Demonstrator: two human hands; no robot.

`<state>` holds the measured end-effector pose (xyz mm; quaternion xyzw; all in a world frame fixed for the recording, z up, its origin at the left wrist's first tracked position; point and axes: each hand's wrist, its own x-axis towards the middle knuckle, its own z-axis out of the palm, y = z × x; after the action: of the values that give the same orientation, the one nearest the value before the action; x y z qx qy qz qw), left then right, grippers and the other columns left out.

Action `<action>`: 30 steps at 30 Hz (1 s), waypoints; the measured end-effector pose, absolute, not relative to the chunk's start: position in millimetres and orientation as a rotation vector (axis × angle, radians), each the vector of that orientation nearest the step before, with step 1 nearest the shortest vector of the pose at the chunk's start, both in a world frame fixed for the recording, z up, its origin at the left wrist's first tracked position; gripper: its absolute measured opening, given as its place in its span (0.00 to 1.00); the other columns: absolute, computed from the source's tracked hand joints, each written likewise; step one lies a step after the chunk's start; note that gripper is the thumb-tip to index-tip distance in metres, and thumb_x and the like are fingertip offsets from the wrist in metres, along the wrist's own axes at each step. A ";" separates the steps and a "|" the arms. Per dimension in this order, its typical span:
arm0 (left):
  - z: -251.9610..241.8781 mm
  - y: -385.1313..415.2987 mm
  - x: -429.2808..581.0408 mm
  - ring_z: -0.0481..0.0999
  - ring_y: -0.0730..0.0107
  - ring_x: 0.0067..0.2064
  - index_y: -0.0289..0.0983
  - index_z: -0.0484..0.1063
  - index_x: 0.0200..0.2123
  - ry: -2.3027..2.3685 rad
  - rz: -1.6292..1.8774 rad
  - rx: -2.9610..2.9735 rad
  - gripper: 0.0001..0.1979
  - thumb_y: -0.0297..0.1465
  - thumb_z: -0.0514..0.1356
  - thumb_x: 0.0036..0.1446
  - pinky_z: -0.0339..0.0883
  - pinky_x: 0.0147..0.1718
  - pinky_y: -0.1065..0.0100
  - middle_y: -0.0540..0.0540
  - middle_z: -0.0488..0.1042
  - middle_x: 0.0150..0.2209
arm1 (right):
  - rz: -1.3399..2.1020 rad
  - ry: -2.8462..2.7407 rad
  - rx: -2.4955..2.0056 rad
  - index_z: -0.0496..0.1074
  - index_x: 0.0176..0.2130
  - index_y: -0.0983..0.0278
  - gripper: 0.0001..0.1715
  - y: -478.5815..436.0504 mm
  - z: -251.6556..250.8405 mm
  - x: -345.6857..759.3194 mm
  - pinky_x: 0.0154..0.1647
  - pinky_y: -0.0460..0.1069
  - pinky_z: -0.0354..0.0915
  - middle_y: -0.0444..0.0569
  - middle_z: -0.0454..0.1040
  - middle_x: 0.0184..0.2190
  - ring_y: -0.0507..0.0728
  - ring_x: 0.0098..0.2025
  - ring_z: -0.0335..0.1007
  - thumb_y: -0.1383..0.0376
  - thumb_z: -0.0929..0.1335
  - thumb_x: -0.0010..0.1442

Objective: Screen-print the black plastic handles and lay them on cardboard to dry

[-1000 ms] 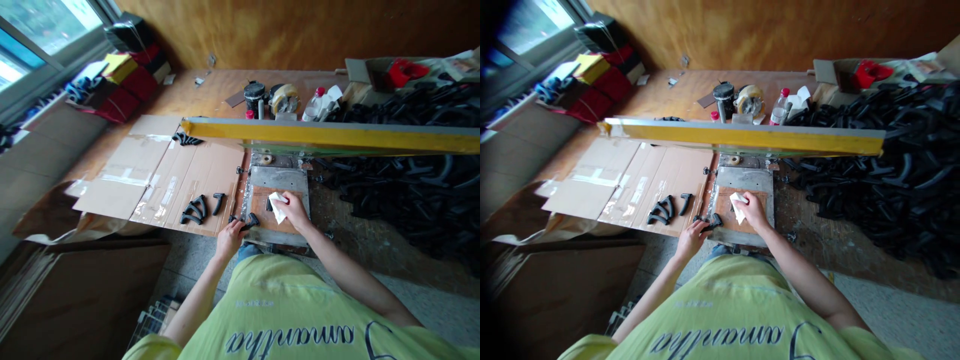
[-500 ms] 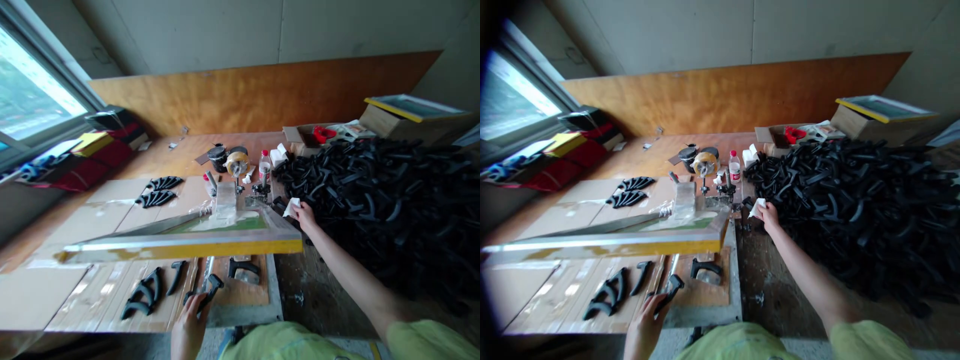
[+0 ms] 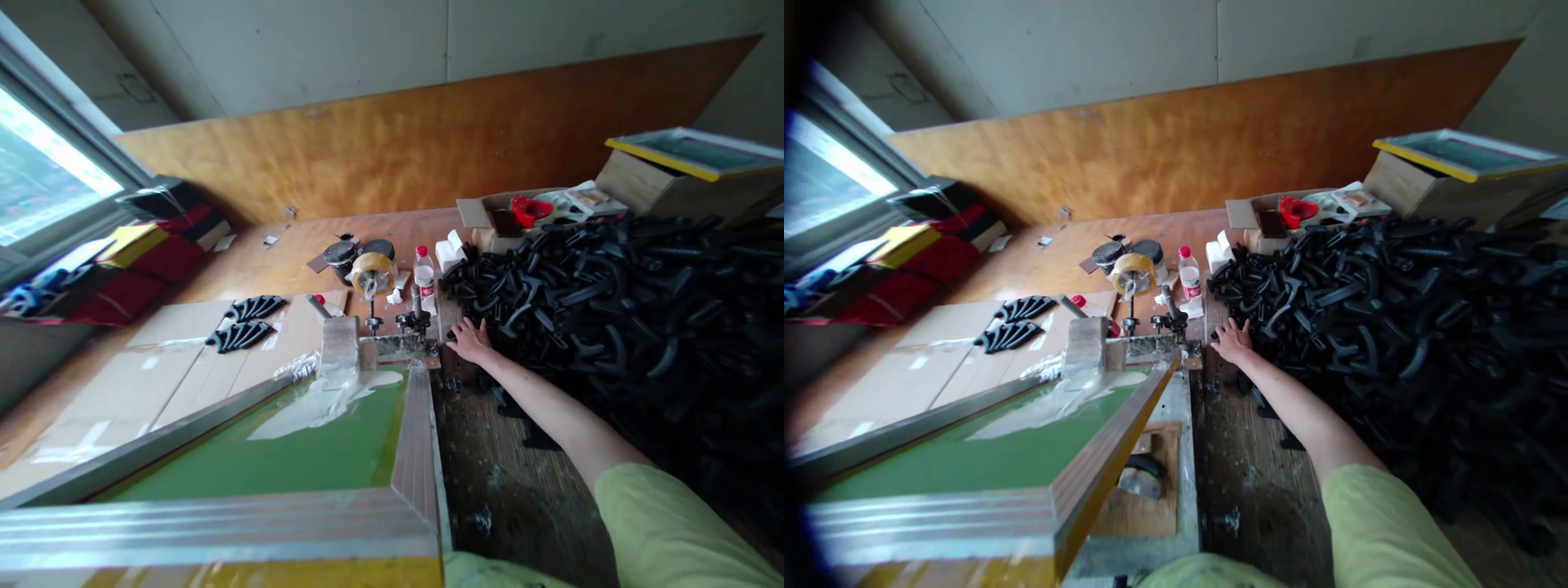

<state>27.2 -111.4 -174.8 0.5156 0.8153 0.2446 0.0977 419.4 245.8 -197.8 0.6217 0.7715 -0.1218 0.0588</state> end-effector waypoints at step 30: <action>-101.0 54.7 246.7 0.78 0.61 0.51 0.39 0.75 0.53 1.547 0.414 2.012 0.17 0.30 0.61 0.60 0.71 0.52 0.64 0.43 0.78 0.52 | -0.081 2.507 1.623 0.70 0.55 0.71 0.25 61.0 -205.9 495.1 0.60 0.54 0.60 0.63 0.77 0.50 0.63 0.54 0.72 0.62 0.65 0.61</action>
<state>246.7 54.7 -101.0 0.7509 0.5772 0.1545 0.2814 495.1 61.0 -205.9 0.5417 0.8366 -0.0269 0.0769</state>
